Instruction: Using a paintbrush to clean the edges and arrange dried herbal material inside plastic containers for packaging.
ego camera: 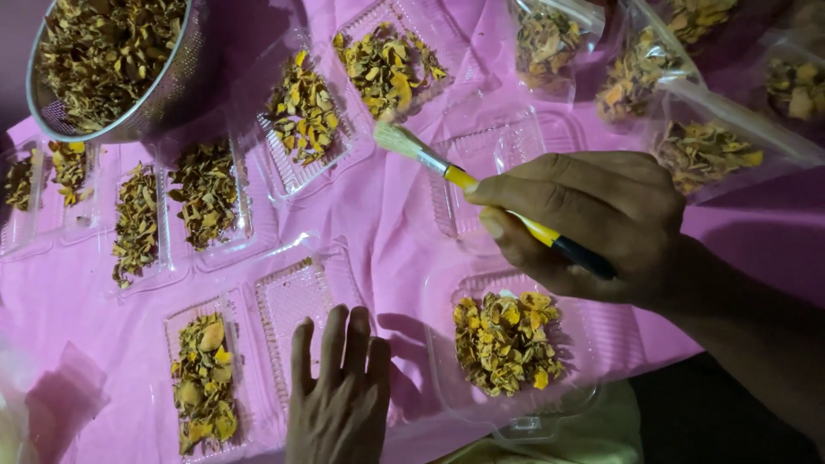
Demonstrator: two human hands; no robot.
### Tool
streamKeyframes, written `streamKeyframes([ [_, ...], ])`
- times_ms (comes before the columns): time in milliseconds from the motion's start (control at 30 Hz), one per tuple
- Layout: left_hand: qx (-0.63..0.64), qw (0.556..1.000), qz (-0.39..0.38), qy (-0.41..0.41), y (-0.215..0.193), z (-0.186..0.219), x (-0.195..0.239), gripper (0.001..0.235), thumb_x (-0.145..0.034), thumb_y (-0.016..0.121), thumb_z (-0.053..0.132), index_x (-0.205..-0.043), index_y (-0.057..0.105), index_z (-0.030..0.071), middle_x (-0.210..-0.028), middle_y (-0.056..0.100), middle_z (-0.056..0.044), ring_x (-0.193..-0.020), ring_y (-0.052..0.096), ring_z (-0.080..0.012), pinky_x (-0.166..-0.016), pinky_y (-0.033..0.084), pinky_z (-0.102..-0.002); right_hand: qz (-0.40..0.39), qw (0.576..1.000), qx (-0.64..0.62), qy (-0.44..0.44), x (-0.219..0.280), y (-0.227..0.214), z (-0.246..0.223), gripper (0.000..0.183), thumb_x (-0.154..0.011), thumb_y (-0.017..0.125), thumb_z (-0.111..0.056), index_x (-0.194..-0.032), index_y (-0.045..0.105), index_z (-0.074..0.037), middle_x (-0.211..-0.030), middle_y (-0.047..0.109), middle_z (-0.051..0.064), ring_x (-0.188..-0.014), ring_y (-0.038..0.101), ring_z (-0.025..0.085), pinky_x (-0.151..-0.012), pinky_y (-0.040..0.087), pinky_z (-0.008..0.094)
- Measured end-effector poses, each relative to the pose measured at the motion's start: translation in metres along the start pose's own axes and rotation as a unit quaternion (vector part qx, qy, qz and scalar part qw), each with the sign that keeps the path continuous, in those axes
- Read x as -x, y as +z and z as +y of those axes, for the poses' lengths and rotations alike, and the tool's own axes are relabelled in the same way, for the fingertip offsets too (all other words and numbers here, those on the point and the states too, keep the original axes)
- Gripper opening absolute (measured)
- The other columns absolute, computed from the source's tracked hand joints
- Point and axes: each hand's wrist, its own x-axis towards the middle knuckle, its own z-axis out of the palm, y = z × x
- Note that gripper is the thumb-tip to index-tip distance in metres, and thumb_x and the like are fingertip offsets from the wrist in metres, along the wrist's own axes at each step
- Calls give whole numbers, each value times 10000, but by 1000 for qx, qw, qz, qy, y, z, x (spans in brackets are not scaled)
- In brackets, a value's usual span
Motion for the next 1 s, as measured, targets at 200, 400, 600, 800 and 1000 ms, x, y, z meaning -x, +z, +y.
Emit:
streamKeyframes([
  [200, -21, 1000, 4, 0, -1, 3, -5, 260, -749, 670, 115, -1006, 654, 79, -1406, 529, -182, -1415, 393, -345, -1208, 252, -651, 10, 1000, -6, 1, -1, -1, -2, 139, -991, 638, -11, -1048, 704, 97, -934, 756, 217, -765, 755, 285, -701, 621, 374],
  [400, -69, 990, 114, -46, -44, -31, 1, 265, -697, 715, 131, -946, 627, 139, -1330, 594, -83, -1290, 526, -312, -1149, 338, -554, 5, 1000, -3, 6, -3, -3, -4, 145, -999, 624, -15, -1050, 704, 95, -933, 752, 212, -769, 750, 283, -714, 613, 374],
  [600, -68, 995, 25, -72, -24, -38, 16, 468, -553, 743, 143, -1013, 658, 169, -1348, 587, -89, -1353, 472, -317, -1182, 287, -620, -1, 1000, 2, -9, 10, 6, 6, 177, -989, 625, -73, -1000, 714, 79, -875, 767, 215, -708, 765, 267, -608, 620, 346],
  [800, 132, 983, 126, 10, -28, 22, -13, 271, -829, 612, 74, -1099, 590, 77, -1127, 627, -132, -1110, 539, -326, -1047, 337, -564, -4, 1000, 6, 10, 2, 6, -1, 186, -990, 615, -43, -988, 715, 114, -885, 756, 226, -730, 753, 290, -653, 602, 357],
  [1000, 170, 978, 117, -3, -25, 31, -24, 32, -922, 527, 85, -944, 551, 90, -910, 596, -105, -928, 531, -305, -918, 369, -474, -5, 1000, 5, 4, 2, 5, -1, 185, -991, 621, -45, -1010, 712, 115, -896, 759, 228, -755, 769, 302, -668, 623, 366],
])
